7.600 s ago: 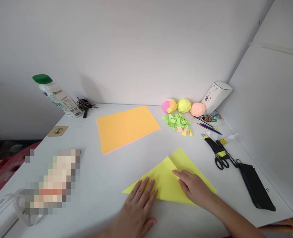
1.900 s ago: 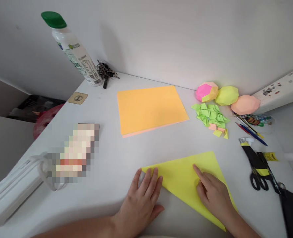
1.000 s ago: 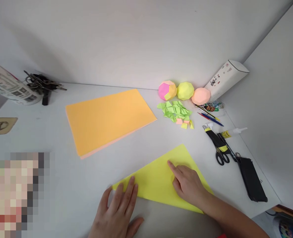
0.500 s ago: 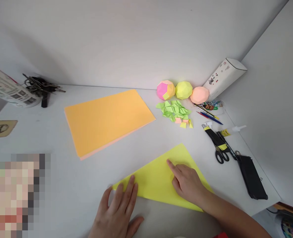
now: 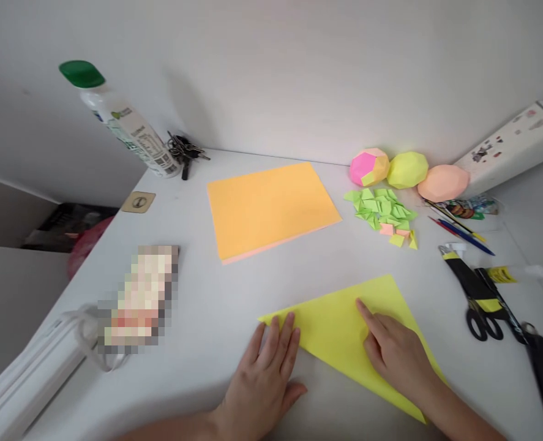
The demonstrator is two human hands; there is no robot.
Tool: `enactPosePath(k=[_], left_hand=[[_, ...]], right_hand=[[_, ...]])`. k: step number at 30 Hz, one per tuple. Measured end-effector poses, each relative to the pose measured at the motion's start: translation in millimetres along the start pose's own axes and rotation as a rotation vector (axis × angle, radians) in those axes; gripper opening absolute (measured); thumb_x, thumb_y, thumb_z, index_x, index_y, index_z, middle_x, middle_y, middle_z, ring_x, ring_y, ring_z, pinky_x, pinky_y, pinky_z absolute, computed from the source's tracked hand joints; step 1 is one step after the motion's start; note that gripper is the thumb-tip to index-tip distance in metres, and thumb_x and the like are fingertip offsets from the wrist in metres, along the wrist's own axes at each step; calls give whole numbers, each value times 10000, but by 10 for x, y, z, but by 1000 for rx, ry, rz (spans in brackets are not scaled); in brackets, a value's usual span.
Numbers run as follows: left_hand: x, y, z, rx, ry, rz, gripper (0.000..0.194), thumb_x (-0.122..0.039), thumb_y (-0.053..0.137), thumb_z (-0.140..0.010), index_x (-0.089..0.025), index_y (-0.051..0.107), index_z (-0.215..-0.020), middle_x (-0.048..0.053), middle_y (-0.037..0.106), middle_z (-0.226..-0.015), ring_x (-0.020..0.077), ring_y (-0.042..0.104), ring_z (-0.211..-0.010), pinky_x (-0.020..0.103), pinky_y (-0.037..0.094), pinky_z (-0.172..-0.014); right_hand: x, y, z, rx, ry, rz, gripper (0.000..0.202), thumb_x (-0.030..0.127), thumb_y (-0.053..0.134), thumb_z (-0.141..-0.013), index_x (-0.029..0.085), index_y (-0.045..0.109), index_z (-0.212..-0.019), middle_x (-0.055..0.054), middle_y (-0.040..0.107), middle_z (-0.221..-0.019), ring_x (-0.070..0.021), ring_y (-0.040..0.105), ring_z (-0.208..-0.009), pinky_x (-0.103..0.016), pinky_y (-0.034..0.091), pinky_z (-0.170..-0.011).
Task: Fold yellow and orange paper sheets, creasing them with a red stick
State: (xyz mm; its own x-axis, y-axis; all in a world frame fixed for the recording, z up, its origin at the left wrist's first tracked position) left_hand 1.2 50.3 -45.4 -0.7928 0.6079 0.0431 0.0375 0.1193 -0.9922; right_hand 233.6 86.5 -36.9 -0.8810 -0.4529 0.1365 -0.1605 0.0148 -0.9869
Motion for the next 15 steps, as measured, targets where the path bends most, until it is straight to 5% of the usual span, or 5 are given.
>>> enactPosePath(k=[15], left_hand=[[21,-5,-31,37,3,-17,696,-676,362,-869,-170,554,-1305,126,427,-1455,335,367,-1268,558,220,-1048]], right_hand=[[8,-29,-24,-17,-13,4,665,77,337,-845,153,202,-1491,4,560,-649,-150,535,-544,-237,326,-450]])
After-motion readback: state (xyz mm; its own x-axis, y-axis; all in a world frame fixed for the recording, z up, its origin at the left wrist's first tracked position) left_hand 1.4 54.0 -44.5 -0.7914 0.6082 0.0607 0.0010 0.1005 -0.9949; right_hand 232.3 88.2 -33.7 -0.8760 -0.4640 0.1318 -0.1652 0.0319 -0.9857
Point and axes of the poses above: each hand's wrist, its own z-axis away from the middle knuckle, its own y-axis out of the palm, x = y × z, the point moved 4 cm from there along -z, towards the middle knuckle
